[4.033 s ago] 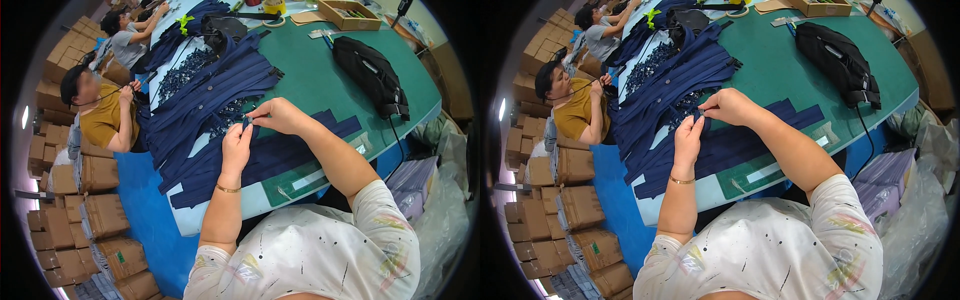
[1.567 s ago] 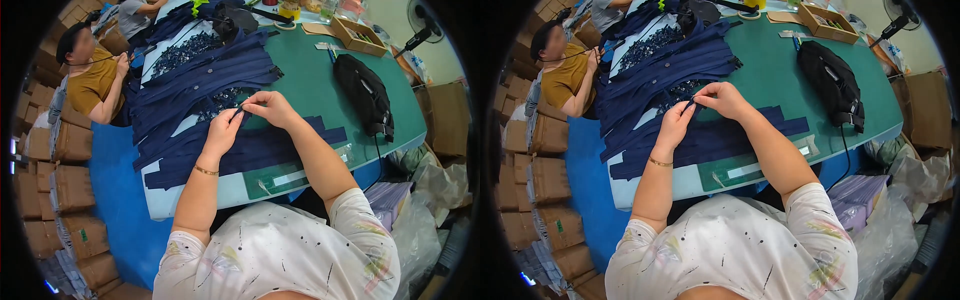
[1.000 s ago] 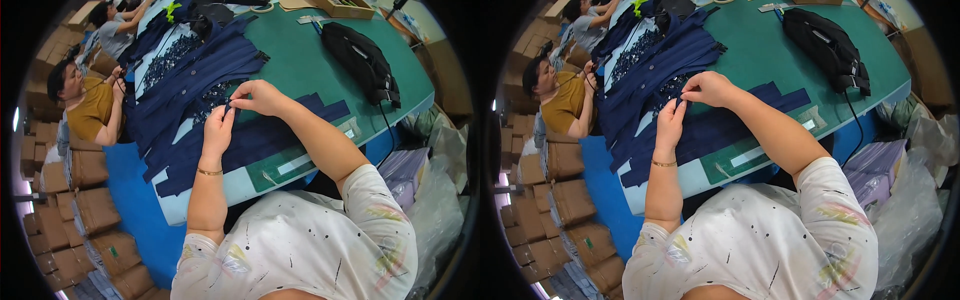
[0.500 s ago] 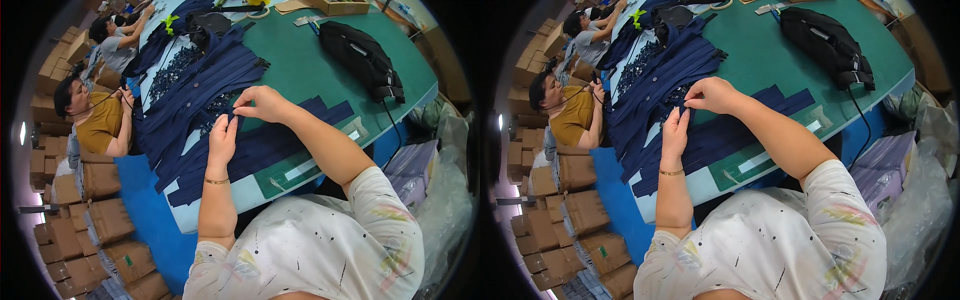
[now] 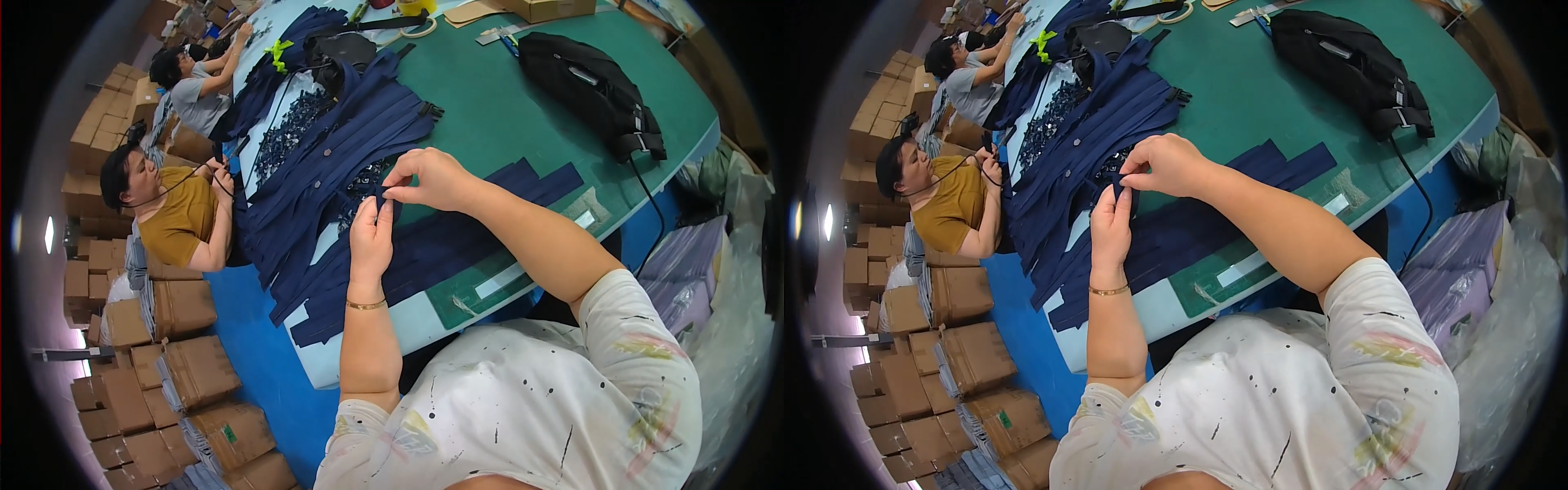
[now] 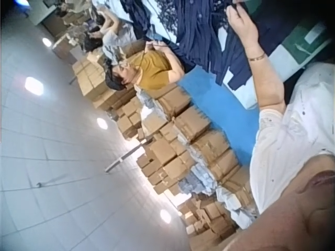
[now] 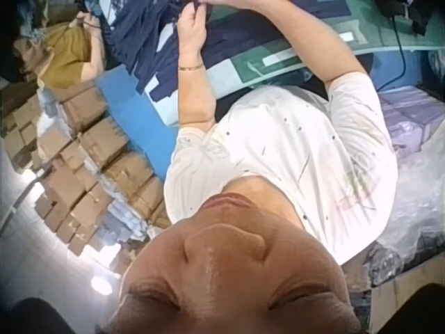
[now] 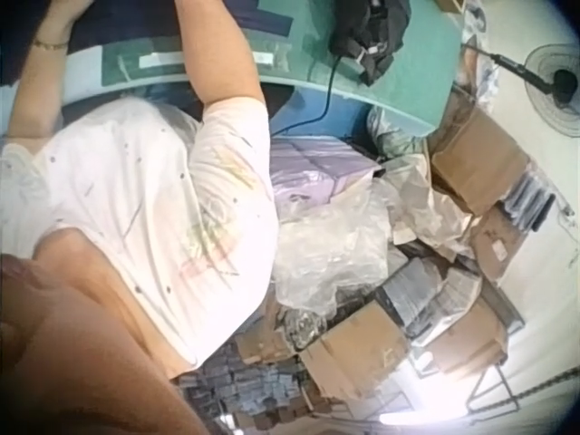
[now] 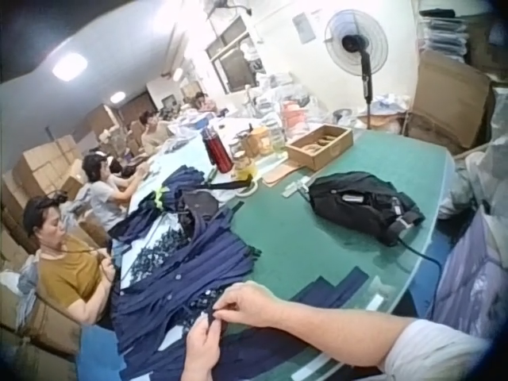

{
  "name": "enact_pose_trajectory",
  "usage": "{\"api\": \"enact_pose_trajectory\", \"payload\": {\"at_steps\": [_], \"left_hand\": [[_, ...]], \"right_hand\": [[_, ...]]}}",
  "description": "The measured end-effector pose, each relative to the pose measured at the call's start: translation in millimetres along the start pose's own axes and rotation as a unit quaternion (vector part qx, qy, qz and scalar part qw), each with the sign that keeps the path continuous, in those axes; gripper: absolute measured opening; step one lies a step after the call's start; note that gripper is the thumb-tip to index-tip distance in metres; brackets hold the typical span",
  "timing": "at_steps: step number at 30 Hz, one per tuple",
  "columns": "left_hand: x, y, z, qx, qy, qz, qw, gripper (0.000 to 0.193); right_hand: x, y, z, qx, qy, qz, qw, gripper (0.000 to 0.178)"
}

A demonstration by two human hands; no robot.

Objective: Manually attaching sliders and metal stops to zipper tape.

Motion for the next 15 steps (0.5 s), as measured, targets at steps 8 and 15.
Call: {"api": "enact_pose_trajectory", "payload": {"at_steps": [8,15], "left_hand": [[2.5,-5.0,0.5,-0.072,0.019,0.025,0.997,0.015],[4.4,-4.2,-2.3,-0.074,0.036,0.018,0.996,0.022]], "right_hand": [[5.6,-0.9,11.5,0.147,-0.117,-0.079,0.979,0.023],[9.4,4.7,14.0,0.313,-0.136,-0.007,0.940,0.027]]}}
Point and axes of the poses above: each hand's wrist, its own x-axis towards the middle knuckle, its own y-axis out of the back of the hand, z = x × y, the point moved 1 cm from there along x, towards the middle knuckle, and after that the axes turned 6 degrees about x, right-handed, at the moved point
